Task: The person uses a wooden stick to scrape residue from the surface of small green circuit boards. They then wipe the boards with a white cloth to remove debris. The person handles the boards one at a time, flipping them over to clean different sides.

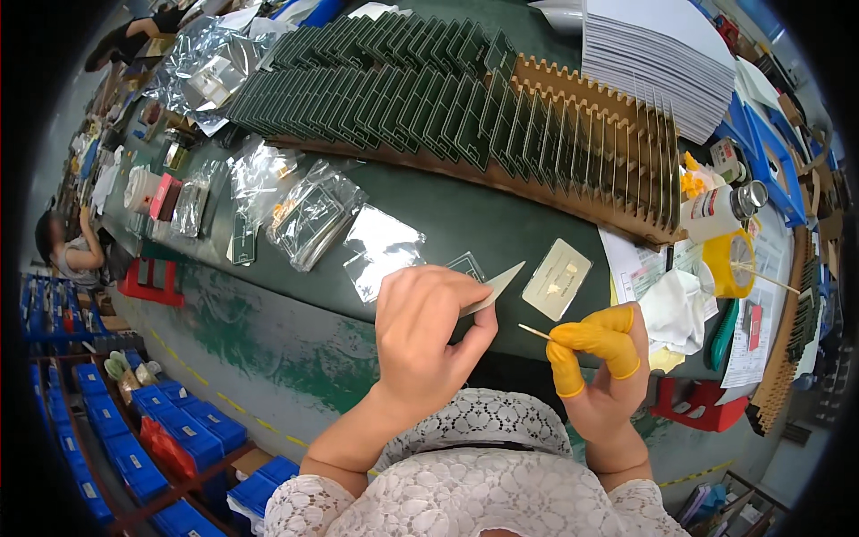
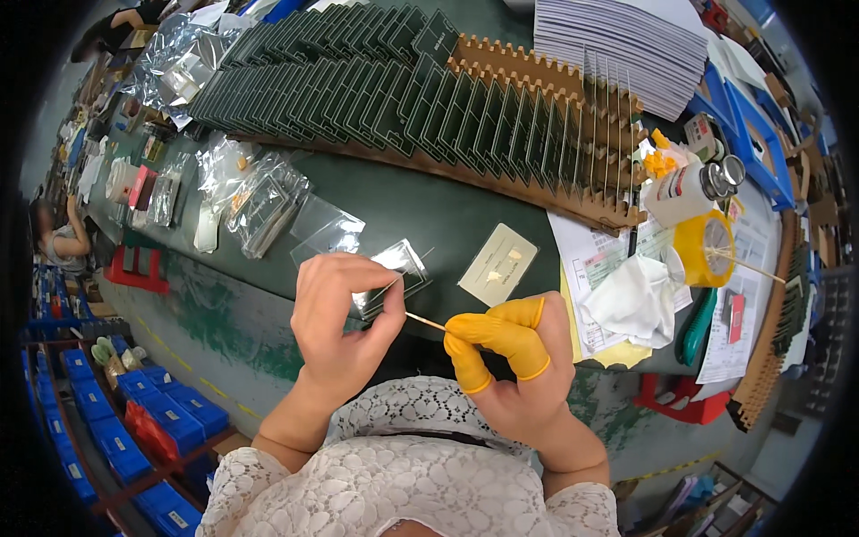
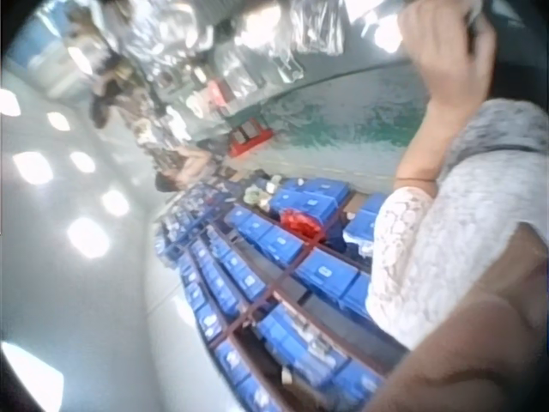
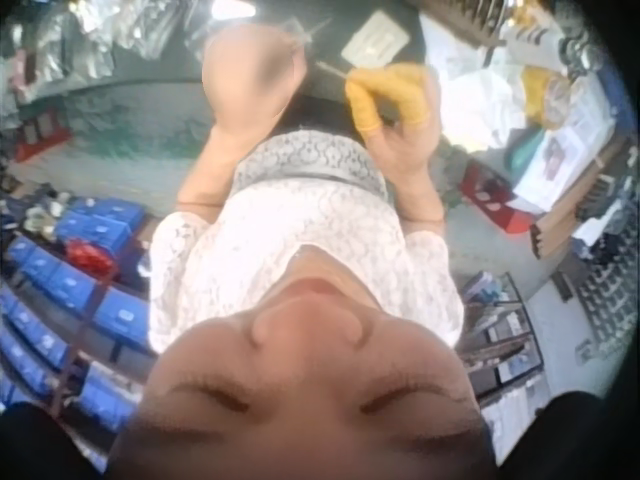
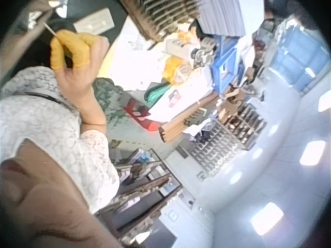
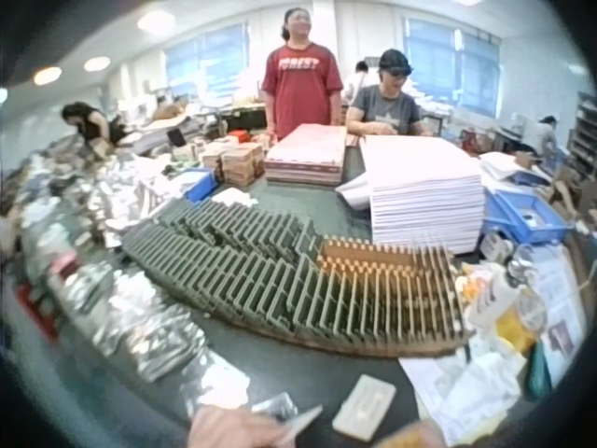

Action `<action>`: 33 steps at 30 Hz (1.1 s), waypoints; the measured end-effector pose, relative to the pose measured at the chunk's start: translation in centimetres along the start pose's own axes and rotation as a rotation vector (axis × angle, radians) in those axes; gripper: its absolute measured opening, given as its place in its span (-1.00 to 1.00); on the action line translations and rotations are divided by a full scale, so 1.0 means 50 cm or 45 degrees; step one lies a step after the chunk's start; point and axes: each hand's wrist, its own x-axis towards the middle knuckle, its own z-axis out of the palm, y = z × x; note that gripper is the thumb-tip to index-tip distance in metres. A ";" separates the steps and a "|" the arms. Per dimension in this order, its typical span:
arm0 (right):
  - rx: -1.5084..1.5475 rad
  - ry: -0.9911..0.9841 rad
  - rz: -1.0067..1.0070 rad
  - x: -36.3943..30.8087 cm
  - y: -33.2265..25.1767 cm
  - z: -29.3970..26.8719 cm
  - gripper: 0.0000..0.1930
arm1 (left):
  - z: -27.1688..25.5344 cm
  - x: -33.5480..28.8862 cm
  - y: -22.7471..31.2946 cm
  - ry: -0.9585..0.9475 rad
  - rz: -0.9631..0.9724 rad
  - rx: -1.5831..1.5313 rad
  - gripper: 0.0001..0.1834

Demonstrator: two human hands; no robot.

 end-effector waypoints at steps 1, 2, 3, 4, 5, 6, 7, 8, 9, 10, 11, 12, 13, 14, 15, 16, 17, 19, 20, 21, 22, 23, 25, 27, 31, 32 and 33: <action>-0.042 0.009 -0.020 0.002 -0.001 0.000 -0.72 | 0.001 0.000 0.000 -0.002 -0.009 0.009 -0.71; -0.069 0.015 -0.035 0.004 0.000 0.002 -0.72 | 0.002 -0.001 0.000 -0.003 -0.013 0.010 -0.71; -0.094 0.023 -0.047 0.004 0.001 0.003 -0.71 | 0.002 -0.003 0.001 -0.008 -0.015 0.013 -0.71; -0.118 0.031 -0.059 0.005 0.002 0.004 -0.71 | 0.003 -0.003 0.002 -0.014 -0.017 0.016 -0.71; -0.124 0.033 -0.066 0.007 0.003 0.005 -0.71 | 0.004 -0.004 0.003 -0.015 -0.015 0.021 -0.71; -0.131 0.035 -0.072 0.009 0.003 0.007 -0.70 | 0.004 -0.005 0.003 -0.017 -0.013 0.024 -0.70; -0.138 0.038 -0.078 0.010 0.003 0.007 -0.70 | 0.004 -0.005 0.004 -0.019 -0.010 0.027 -0.70; -0.135 0.030 -0.073 0.010 0.004 0.008 -0.69 | 0.004 -0.006 0.004 -0.024 -0.007 0.028 -0.70; -0.131 0.022 -0.069 0.010 0.006 0.008 -0.69 | 0.003 -0.005 0.004 -0.029 -0.005 0.032 -0.69; -0.127 0.014 -0.065 0.011 0.008 0.009 -0.69 | 0.004 -0.005 0.004 -0.034 -0.002 0.035 -0.69; -0.127 0.011 -0.064 0.011 0.008 0.009 -0.69 | 0.004 -0.005 0.004 -0.033 0.001 0.038 -0.69; -0.125 0.008 -0.063 0.011 0.008 0.011 -0.69 | 0.003 -0.005 0.004 -0.034 0.003 0.042 -0.68; -0.123 0.005 -0.062 0.011 0.008 0.012 -0.69 | 0.003 -0.006 0.005 -0.034 0.005 0.046 -0.68; -0.120 0.006 -0.062 0.011 0.009 0.013 -0.69 | 0.002 -0.006 0.004 -0.033 0.013 0.054 -0.68; -0.118 0.008 -0.064 0.011 0.010 0.014 -0.69 | 0.002 -0.006 0.004 -0.030 0.021 0.061 -0.68; -0.116 0.010 -0.065 0.011 0.011 0.015 -0.69 | 0.002 -0.006 0.003 -0.028 0.030 0.068 -0.68; -0.119 0.010 -0.066 0.011 0.011 0.015 -0.69 | 0.002 -0.006 0.004 -0.029 0.031 0.068 -0.68; -0.126 0.011 -0.070 0.012 0.009 0.014 -0.68 | 0.001 -0.005 0.005 -0.030 0.034 0.068 -0.68; -0.124 0.010 -0.069 0.012 0.009 0.014 -0.69 | 0.002 -0.005 0.005 -0.029 0.035 0.067 -0.68; -0.121 0.009 -0.069 0.012 0.009 0.014 -0.69 | 0.002 -0.005 0.005 -0.028 0.036 0.066 -0.68; -0.118 0.009 -0.069 0.012 0.009 0.014 -0.69 | 0.002 -0.005 0.005 -0.027 0.037 0.066 -0.68; -0.119 0.005 -0.071 0.011 0.010 0.015 -0.69 | 0.002 -0.005 0.005 -0.030 0.037 0.066 -0.68; -0.121 -0.001 -0.075 0.010 0.011 0.016 -0.69 | 0.001 -0.005 0.005 -0.035 0.037 0.066 -0.68; -0.115 0.001 -0.076 0.010 0.012 0.017 -0.69 | 0.000 -0.006 0.005 -0.039 0.039 0.068 -0.68; -0.116 -0.005 -0.076 0.012 0.010 0.018 -0.69 | 0.002 -0.007 0.006 -0.037 0.037 0.060 -0.67; -0.122 -0.007 -0.075 0.012 0.009 0.018 -0.69 | 0.002 -0.006 0.006 -0.036 0.038 0.060 -0.67; -0.127 -0.008 -0.075 0.012 0.009 0.018 -0.69 | 0.001 -0.006 0.006 -0.036 0.039 0.061 -0.67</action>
